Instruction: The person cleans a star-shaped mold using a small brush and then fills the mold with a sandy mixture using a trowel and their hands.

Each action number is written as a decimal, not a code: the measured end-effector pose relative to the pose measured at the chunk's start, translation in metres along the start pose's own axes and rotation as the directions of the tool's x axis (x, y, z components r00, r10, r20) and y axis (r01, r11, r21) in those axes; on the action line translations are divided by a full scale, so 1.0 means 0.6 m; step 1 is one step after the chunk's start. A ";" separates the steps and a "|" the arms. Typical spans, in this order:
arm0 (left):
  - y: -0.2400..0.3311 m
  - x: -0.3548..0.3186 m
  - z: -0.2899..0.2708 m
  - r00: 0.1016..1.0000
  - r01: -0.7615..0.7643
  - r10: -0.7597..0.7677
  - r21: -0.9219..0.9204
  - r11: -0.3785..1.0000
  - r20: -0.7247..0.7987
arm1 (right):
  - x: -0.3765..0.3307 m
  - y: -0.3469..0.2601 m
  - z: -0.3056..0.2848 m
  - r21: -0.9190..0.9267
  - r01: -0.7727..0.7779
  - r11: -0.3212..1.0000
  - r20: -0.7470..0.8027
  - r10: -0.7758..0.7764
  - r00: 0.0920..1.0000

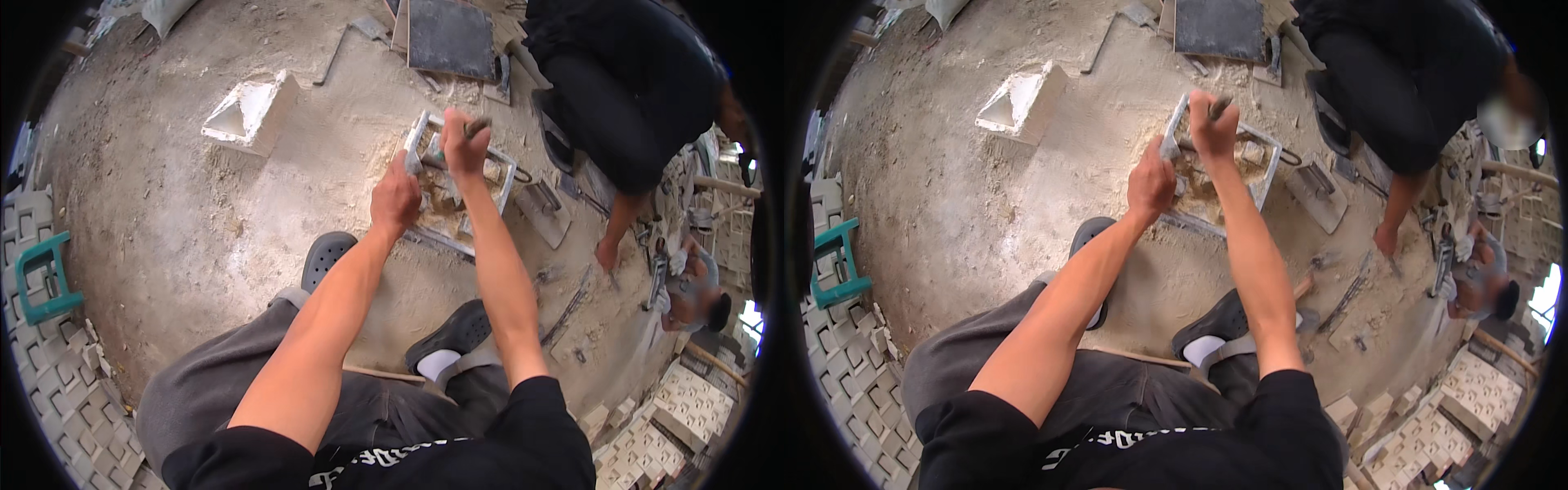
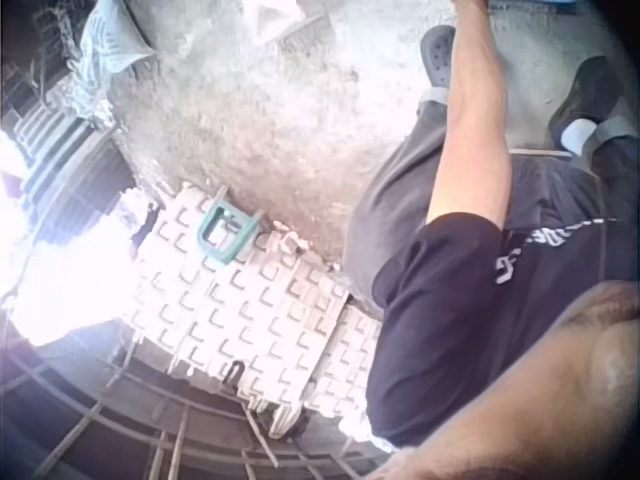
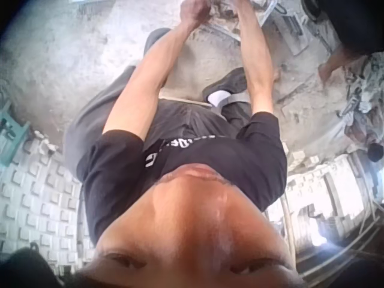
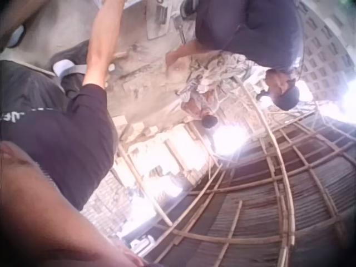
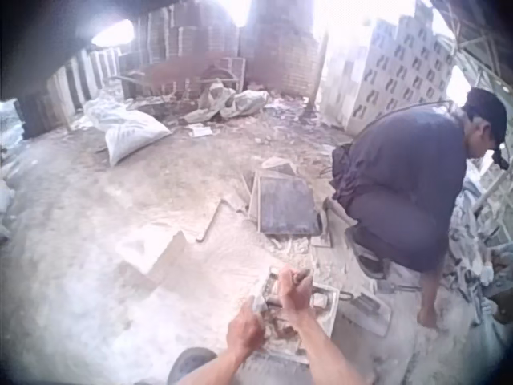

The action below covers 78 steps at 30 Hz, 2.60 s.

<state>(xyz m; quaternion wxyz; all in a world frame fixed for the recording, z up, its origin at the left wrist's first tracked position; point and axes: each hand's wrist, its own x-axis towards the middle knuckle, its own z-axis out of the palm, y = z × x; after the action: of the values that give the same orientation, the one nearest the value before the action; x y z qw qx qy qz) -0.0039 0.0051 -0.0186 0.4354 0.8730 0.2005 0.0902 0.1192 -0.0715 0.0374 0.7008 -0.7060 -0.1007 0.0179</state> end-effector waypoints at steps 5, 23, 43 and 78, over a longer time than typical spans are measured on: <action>-0.008 0.004 -0.004 0.998 -0.018 0.020 0.024 1.000 -0.064 | 0.020 -0.109 0.015 0.349 0.052 0.936 -0.199 0.020 0.980; 0.020 0.009 -0.018 0.997 -0.005 0.001 0.048 0.999 0.072 | 0.074 -0.108 0.015 0.288 0.022 0.957 0.120 -0.059 0.991; 0.024 0.010 -0.020 0.995 0.003 -0.011 0.079 0.997 0.102 | 0.048 -0.114 -0.021 0.429 0.243 0.870 0.017 -0.277 0.961; 0.021 0.012 -0.011 0.992 -0.028 0.013 0.125 0.992 0.122 | -0.004 -0.205 -0.058 0.319 0.231 0.919 0.249 -0.316 0.915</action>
<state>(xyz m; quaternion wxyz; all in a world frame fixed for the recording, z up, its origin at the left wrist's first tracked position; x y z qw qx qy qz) 0.0040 0.0062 -0.0046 0.3895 0.9048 0.1701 0.0284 0.1085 -0.1063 0.1602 0.7670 -0.5662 -0.2994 0.0380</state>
